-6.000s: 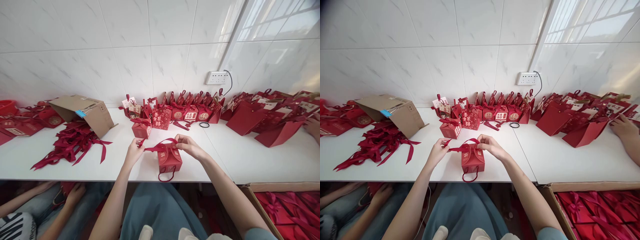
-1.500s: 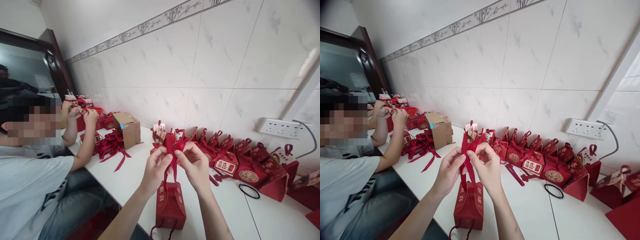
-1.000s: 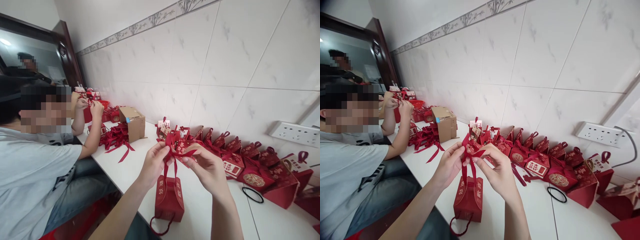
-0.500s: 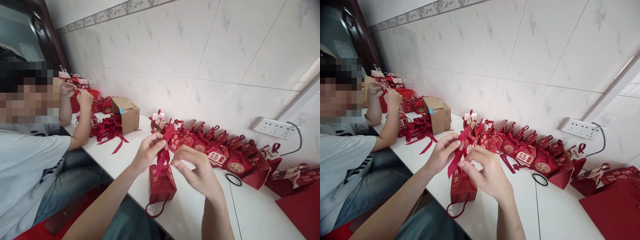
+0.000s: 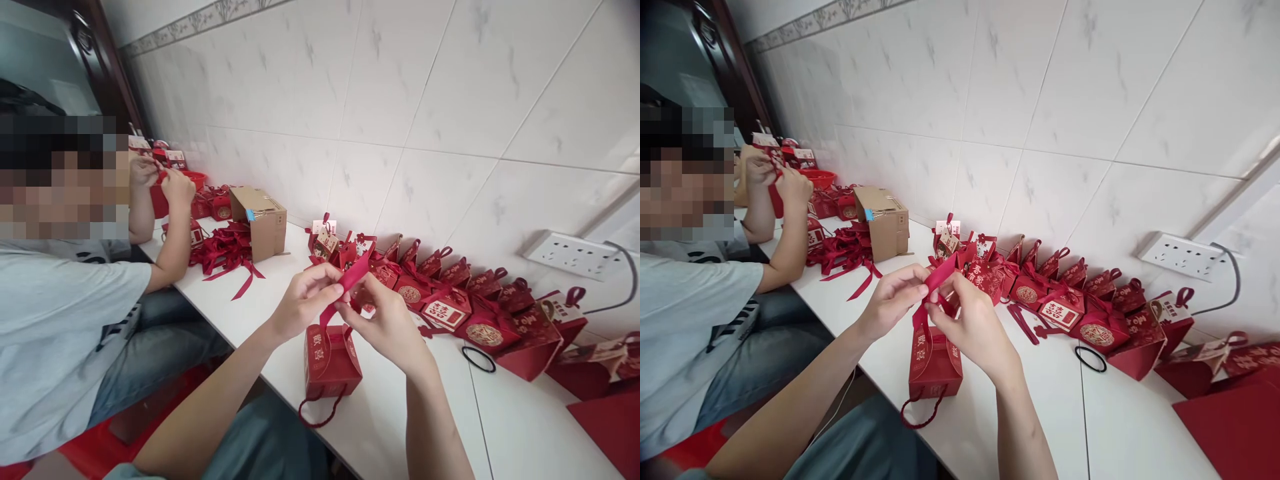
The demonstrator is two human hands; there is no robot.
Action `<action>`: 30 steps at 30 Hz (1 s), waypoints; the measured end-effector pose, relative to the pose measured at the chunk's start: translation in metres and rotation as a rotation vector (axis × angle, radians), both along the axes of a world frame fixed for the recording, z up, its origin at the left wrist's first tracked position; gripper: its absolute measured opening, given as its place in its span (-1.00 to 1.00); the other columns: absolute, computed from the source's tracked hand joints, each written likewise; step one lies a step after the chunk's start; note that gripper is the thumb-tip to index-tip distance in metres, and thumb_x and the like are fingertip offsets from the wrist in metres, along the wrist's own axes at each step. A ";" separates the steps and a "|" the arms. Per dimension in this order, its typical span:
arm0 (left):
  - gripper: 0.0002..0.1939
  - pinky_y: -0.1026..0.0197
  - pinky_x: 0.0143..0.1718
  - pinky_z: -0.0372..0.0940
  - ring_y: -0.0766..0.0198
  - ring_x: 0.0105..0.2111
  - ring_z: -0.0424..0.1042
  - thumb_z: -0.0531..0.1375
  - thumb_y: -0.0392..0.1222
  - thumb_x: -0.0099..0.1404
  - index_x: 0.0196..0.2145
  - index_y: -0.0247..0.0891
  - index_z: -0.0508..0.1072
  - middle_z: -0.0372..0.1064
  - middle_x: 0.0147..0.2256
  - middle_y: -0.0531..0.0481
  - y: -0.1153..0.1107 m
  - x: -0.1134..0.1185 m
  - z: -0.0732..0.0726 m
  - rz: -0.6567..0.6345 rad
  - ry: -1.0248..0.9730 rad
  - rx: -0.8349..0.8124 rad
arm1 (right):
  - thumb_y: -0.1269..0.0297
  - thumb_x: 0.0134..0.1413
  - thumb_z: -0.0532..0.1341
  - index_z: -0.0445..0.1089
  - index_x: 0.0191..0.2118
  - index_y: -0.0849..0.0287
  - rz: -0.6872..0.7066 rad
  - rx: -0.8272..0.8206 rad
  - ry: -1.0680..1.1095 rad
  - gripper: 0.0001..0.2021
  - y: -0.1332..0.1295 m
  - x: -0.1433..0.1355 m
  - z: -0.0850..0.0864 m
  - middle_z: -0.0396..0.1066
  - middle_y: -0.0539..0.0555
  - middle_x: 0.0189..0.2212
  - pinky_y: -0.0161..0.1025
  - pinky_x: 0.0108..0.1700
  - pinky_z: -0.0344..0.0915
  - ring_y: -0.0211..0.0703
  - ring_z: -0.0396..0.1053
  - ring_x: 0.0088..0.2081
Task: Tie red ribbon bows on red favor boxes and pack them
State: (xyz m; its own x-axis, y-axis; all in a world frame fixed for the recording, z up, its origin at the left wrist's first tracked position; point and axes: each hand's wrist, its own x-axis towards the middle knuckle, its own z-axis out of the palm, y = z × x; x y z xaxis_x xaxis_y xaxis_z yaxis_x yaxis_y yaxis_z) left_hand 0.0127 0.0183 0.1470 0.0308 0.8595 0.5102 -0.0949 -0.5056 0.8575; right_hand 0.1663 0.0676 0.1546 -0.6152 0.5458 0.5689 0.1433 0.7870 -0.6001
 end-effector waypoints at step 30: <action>-0.85 0.22 -0.31 0.38 0.30 -0.38 0.41 0.31 -0.19 0.03 -0.43 -0.28 0.46 0.40 -0.42 0.02 0.017 0.015 -0.009 0.054 -0.438 -0.191 | 0.25 0.15 0.16 0.38 -0.09 0.06 -0.253 0.025 0.174 -0.79 -0.004 0.015 0.005 0.42 0.01 -0.31 -0.34 -0.37 0.43 -0.28 0.41 -0.39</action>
State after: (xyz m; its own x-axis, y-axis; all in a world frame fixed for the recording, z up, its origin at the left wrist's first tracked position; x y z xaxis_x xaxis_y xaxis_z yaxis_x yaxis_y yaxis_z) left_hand 0.0282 0.0353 0.1379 -0.1988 0.9337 0.2978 -0.4465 -0.3568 0.8206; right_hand 0.1817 0.0635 0.1594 -0.3536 0.6538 0.6690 0.2330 0.7542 -0.6139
